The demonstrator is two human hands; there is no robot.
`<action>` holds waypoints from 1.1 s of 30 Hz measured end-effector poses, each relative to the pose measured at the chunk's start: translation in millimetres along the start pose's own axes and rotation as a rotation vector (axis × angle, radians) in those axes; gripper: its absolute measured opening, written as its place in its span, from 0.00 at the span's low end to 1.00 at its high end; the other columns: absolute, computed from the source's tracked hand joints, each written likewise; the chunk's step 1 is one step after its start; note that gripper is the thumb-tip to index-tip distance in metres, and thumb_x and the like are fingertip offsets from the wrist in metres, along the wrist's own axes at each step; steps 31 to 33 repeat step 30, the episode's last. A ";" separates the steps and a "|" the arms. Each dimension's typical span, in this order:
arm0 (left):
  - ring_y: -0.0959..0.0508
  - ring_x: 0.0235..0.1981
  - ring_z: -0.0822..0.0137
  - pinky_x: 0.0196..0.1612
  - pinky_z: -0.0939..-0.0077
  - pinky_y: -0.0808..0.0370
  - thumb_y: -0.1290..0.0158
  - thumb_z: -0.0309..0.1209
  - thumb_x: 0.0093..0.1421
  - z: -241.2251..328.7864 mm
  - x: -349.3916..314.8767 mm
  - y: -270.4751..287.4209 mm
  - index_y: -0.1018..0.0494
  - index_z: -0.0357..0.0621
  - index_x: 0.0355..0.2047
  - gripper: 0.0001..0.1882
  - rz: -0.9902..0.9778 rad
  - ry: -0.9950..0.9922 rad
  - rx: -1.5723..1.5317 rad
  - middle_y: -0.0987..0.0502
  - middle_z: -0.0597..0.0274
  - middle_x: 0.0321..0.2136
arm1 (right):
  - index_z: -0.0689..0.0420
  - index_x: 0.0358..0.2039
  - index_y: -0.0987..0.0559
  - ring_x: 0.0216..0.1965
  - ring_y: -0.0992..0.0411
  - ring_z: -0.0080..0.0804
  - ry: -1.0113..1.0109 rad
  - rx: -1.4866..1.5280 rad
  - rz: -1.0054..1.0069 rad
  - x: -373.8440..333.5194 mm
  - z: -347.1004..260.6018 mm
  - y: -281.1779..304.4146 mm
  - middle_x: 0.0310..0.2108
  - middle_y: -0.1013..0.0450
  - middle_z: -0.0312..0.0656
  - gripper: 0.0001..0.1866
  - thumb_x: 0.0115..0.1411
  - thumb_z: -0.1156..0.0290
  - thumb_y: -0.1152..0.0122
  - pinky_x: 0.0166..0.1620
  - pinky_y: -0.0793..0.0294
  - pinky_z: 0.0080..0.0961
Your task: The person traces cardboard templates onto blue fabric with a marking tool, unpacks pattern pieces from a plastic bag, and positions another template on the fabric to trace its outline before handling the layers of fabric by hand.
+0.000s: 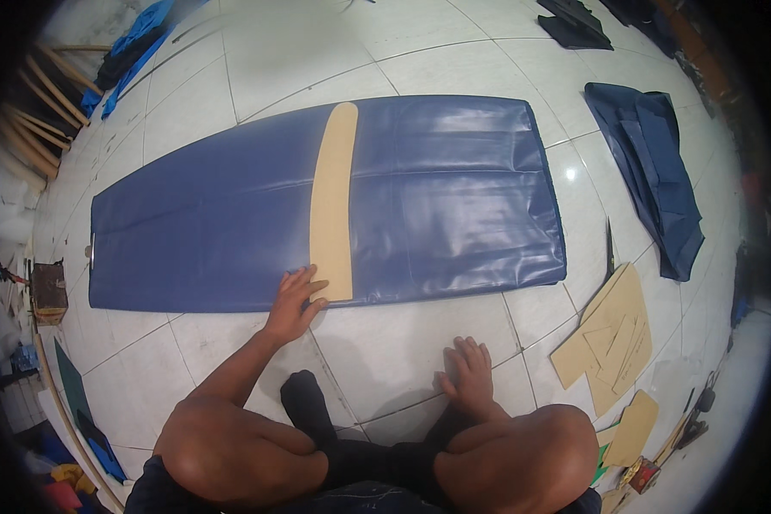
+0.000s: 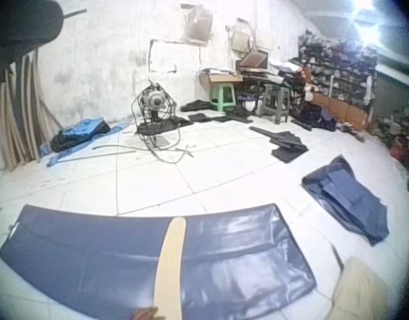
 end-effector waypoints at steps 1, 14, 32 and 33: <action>0.42 0.70 0.43 0.72 0.45 0.53 0.44 0.40 0.65 0.0 -0.2 -0.2 0.25 0.48 0.56 0.21 0.007 -0.003 0.002 0.37 0.47 0.67 | 0.55 0.55 0.26 0.67 0.42 0.54 -0.003 0.000 -0.006 -0.7 1.4 -1.1 0.63 0.37 0.50 0.29 0.54 0.61 0.32 0.68 0.48 0.59; 0.40 0.68 0.44 0.71 0.45 0.51 0.42 0.41 0.64 -0.8 -0.1 -1.7 0.24 0.50 0.55 0.21 0.051 -0.024 0.006 0.34 0.48 0.65 | 0.50 0.57 0.26 0.66 0.41 0.52 0.013 -0.044 0.040 -4.7 9.0 -1.0 0.63 0.36 0.47 0.29 0.55 0.56 0.32 0.67 0.45 0.58; 0.40 0.68 0.38 0.70 0.38 0.53 0.36 0.37 0.57 -2.8 1.4 -4.8 0.22 0.47 0.52 0.22 0.064 -0.012 0.000 0.38 0.41 0.66 | 0.47 0.61 0.29 0.70 0.46 0.50 0.009 0.006 -0.054 -4.2 14.4 -7.1 0.67 0.40 0.48 0.31 0.59 0.54 0.35 0.71 0.50 0.54; 0.40 0.68 0.38 0.70 0.38 0.53 0.36 0.37 0.57 -2.8 1.4 -4.8 0.22 0.47 0.52 0.22 0.064 -0.012 0.000 0.38 0.41 0.66 | 0.47 0.61 0.29 0.70 0.46 0.50 0.009 0.006 -0.054 -4.2 14.4 -7.1 0.67 0.40 0.48 0.31 0.59 0.54 0.35 0.71 0.50 0.54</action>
Point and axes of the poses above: each hand's wrist, its own x-axis towards the middle knuckle, its own y-axis out of the back of the hand, z = x × y, the point moved 8 cm from there along x, towards the middle knuckle
